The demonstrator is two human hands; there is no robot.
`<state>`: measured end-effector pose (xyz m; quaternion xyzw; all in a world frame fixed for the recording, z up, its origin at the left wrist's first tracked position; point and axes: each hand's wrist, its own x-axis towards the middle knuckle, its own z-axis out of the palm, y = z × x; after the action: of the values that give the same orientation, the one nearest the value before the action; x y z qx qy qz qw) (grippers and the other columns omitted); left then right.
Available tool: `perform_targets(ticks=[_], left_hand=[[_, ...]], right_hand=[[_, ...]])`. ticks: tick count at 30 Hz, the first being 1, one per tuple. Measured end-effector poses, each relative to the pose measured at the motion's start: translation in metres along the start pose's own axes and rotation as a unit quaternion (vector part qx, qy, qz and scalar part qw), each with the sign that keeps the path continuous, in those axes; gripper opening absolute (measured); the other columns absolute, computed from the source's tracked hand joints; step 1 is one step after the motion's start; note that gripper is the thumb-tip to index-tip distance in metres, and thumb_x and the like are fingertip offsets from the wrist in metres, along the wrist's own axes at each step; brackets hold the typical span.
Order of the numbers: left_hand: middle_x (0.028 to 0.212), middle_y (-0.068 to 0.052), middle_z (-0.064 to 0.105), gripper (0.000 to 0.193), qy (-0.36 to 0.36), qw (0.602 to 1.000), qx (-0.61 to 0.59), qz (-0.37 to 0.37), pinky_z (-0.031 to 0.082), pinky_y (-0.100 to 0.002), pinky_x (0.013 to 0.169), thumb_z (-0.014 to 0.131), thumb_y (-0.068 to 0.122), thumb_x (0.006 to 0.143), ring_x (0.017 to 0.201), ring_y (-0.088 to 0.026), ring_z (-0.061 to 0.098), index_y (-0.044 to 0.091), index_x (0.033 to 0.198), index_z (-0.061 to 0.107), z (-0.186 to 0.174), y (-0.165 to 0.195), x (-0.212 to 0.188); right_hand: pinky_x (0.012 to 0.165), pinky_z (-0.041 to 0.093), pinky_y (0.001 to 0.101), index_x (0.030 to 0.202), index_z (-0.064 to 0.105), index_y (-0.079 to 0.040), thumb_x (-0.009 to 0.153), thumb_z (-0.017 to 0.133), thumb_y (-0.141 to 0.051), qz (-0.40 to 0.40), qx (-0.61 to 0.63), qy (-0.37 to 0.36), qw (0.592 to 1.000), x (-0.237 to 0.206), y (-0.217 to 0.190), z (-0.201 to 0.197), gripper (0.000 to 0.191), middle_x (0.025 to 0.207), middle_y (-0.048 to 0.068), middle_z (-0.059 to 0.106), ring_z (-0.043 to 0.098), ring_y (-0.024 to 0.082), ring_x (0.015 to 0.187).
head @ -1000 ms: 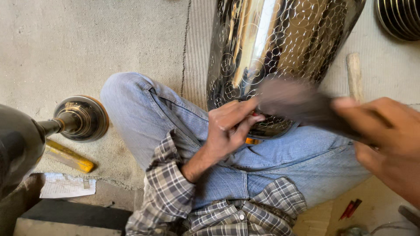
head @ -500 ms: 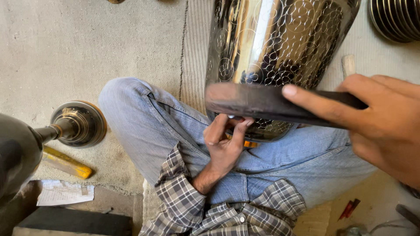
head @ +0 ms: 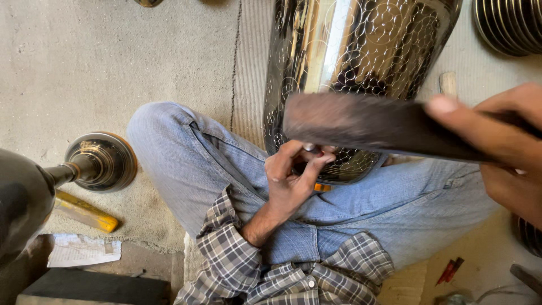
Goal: The person sits cross-legged and uses a hammer and a small chisel to engrave a decorative pattern onto a large metal vase. The person repeatedly taps the chisel with the hammer to create small indentations in the metal surface.
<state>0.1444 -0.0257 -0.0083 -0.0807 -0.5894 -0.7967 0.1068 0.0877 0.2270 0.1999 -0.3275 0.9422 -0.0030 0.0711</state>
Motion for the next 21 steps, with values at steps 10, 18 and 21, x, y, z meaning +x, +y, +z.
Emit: perform_targets(ticks=[10, 18, 21], left_hand=[[0.086, -0.009, 0.075, 0.033, -0.014, 0.993, 0.111, 0.027, 0.057, -0.025, 0.064, 0.079, 0.001, 0.090, 0.073, -0.011, 0.072, -0.003, 0.120, 0.066, -0.006, 0.003, 0.009], [0.099, -0.004, 0.078, 0.023, -0.127, 0.981, 0.114, 0.096, 0.061, -0.026, 0.070, 0.077, 0.008, 0.099, 0.079, -0.013, 0.075, 0.012, 0.121, 0.071, -0.013, 0.001, 0.018], [0.100, -0.007, 0.080, 0.027, -0.186, 0.968, 0.146, 0.090, 0.057, -0.028, 0.066, 0.077, 0.006, 0.094, 0.074, -0.012, 0.072, 0.009, 0.121, 0.072, -0.016, 0.003, 0.028]], right_hand=[[0.074, 0.058, 0.0315, 0.148, 0.053, -0.026, 0.072, 0.076, 0.003, 0.072, -0.005, -0.086, 0.994, -0.017, -0.006, 0.015, 0.085, 0.094, 0.007, 0.066, 0.066, 0.017, 0.075], [0.069, 0.057, 0.0293, 0.155, 0.045, -0.025, 0.071, 0.078, -0.003, 0.104, 0.040, -0.120, 0.987, -0.035, 0.003, 0.029, 0.092, 0.091, 0.002, 0.066, 0.065, 0.014, 0.071], [0.064, 0.051, 0.0289, 0.156, 0.042, -0.021, 0.080, 0.075, -0.011, 0.181, 0.081, -0.086, 0.976, -0.046, -0.001, 0.036, 0.083, 0.086, -0.001, 0.063, 0.062, 0.013, 0.067]])
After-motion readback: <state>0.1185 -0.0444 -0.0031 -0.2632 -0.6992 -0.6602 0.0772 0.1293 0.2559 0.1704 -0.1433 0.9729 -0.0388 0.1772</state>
